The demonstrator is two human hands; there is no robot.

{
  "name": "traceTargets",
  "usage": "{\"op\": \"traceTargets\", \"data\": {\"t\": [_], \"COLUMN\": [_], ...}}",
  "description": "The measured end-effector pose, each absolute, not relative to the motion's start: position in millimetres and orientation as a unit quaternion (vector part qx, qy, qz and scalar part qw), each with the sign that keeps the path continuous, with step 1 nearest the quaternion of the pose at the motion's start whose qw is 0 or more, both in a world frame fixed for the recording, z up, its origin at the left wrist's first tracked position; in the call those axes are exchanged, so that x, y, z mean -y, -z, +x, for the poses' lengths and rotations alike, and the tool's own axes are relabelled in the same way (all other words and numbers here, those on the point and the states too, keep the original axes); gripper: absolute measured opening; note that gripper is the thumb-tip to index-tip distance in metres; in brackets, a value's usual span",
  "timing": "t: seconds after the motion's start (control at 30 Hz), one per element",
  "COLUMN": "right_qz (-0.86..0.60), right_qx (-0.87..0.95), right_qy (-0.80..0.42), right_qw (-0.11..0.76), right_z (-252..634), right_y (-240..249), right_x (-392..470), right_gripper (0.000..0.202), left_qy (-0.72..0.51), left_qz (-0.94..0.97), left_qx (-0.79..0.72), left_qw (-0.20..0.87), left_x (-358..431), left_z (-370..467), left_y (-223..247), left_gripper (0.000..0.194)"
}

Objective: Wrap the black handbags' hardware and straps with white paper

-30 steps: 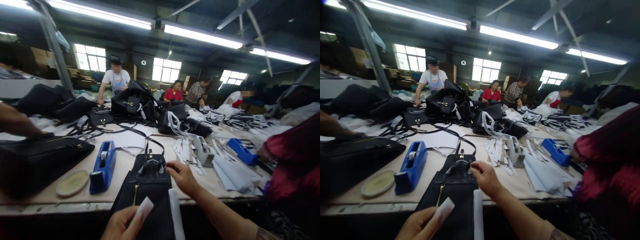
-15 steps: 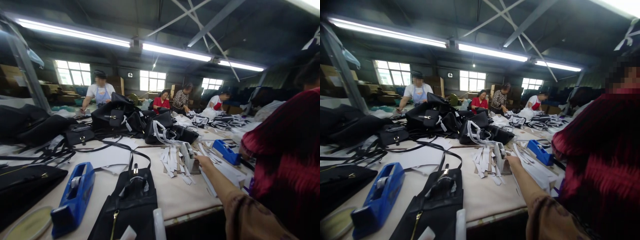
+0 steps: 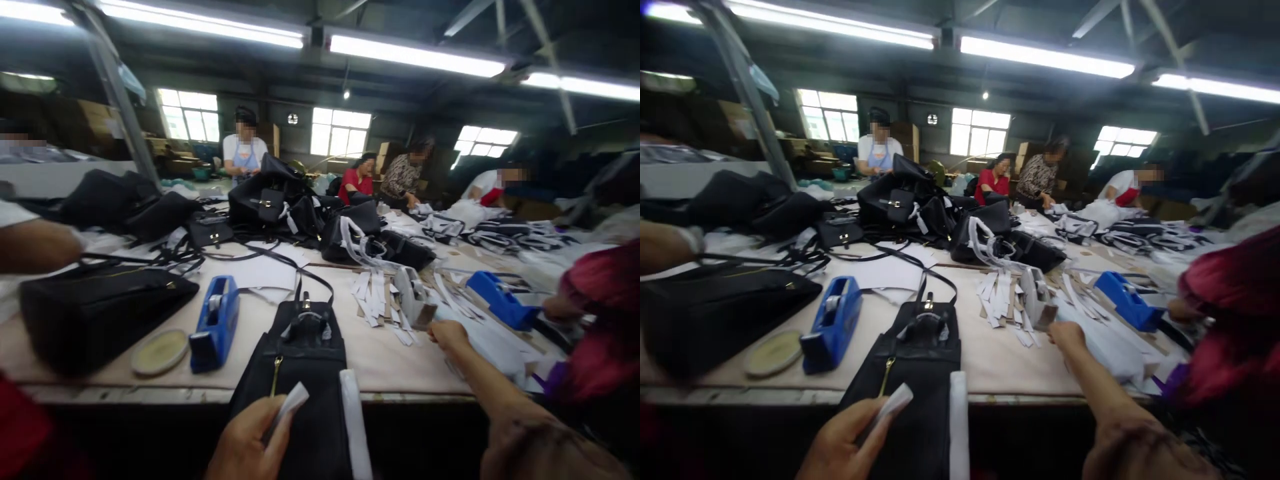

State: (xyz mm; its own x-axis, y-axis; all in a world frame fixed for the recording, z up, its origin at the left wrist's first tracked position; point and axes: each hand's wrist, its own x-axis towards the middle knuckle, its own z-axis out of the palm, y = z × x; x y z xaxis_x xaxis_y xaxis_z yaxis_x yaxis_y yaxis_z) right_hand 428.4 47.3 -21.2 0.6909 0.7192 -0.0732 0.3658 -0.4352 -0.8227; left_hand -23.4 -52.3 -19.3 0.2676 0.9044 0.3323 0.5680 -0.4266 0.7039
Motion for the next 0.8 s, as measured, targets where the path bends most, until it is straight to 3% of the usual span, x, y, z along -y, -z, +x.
{"op": "traceTargets", "data": {"t": [0.1,0.2,0.33,0.6,0.8], "right_qz": [-0.772,-0.636,-0.548,-0.601,-0.615], "right_qx": [0.377,0.463,0.501,0.446,0.431], "right_qy": [-0.304,-0.453,-0.582,-0.600,-0.599], "right_qw": [0.411,0.419,0.330,0.284,0.277], "right_z": [374.8,289.6,181.7,133.3,132.2], "right_y": [10.6,-11.9,-35.9,-6.7,-5.7], "right_x": [-34.0,-1.0,44.4,54.8,61.4], "right_gripper": [0.025,0.034,0.041,0.041,0.045], "left_qy": [-0.367,-0.357,-0.333,-0.318,-0.304], "left_qz": [0.782,0.788,0.805,0.840,0.844], "left_qx": [-0.477,-0.492,-0.491,-0.437,-0.439], "left_qw": [0.161,0.098,0.020,-0.052,-0.045], "left_x": [57.2,59.2,63.4,74.1,75.4], "left_z": [-24.7,-21.2,-18.3,-24.6,-26.7], "left_y": [17.7,17.2,16.5,22.5,24.8], "left_gripper": [0.021,0.022,0.025,0.022,0.045]}}
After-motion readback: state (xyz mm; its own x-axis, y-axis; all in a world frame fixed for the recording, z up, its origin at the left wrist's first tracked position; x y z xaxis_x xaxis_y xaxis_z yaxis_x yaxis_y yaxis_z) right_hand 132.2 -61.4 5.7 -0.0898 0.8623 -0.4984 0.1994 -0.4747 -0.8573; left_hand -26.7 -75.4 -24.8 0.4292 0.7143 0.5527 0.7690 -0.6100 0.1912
